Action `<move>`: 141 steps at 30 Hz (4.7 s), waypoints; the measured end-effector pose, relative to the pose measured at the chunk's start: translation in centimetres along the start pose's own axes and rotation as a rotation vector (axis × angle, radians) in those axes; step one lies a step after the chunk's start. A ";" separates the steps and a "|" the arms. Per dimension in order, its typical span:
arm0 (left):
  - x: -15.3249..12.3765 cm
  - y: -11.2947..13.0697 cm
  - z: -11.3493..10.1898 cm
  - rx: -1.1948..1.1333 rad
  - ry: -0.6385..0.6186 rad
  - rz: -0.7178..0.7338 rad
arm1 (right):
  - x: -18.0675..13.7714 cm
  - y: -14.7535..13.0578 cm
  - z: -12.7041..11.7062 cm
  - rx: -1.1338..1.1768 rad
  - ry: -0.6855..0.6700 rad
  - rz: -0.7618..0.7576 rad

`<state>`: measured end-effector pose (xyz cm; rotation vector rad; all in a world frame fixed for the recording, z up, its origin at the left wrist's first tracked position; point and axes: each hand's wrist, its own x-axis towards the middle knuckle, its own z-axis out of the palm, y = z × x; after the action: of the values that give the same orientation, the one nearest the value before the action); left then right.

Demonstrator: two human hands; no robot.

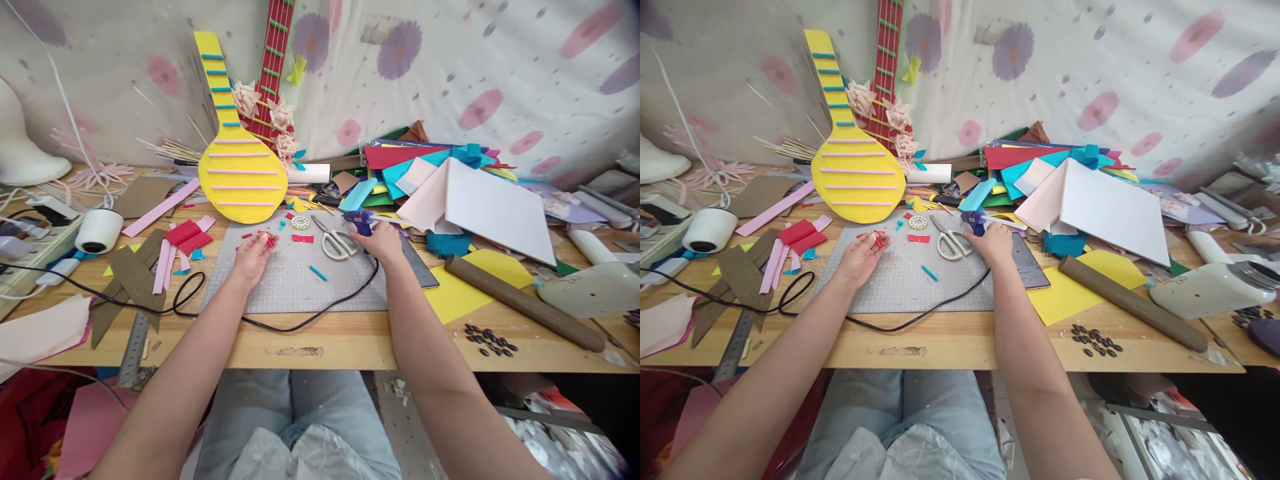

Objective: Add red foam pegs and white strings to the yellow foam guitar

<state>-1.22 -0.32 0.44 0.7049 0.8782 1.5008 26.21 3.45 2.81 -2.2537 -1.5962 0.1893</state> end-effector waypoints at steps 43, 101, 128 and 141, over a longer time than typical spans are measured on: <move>-0.4 -1.6 1.4 0.103 -0.025 0.083 | -8.8 -10.1 2.4 0.211 -0.078 -0.696; -0.7 -0.5 0.8 0.387 0.066 0.163 | -6.4 -8.4 5.6 1.359 -0.687 -0.284; -1.0 -0.8 1.3 0.273 0.075 0.062 | -6.9 -8.1 5.2 0.971 -0.549 -0.558; -0.6 -1.5 1.1 0.332 0.088 0.128 | -7.4 -8.2 4.7 0.773 -0.203 -0.690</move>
<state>0.59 -0.75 -0.17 0.9575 1.1846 1.5235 14.92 -0.01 0.73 -1.0756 -1.8671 0.7102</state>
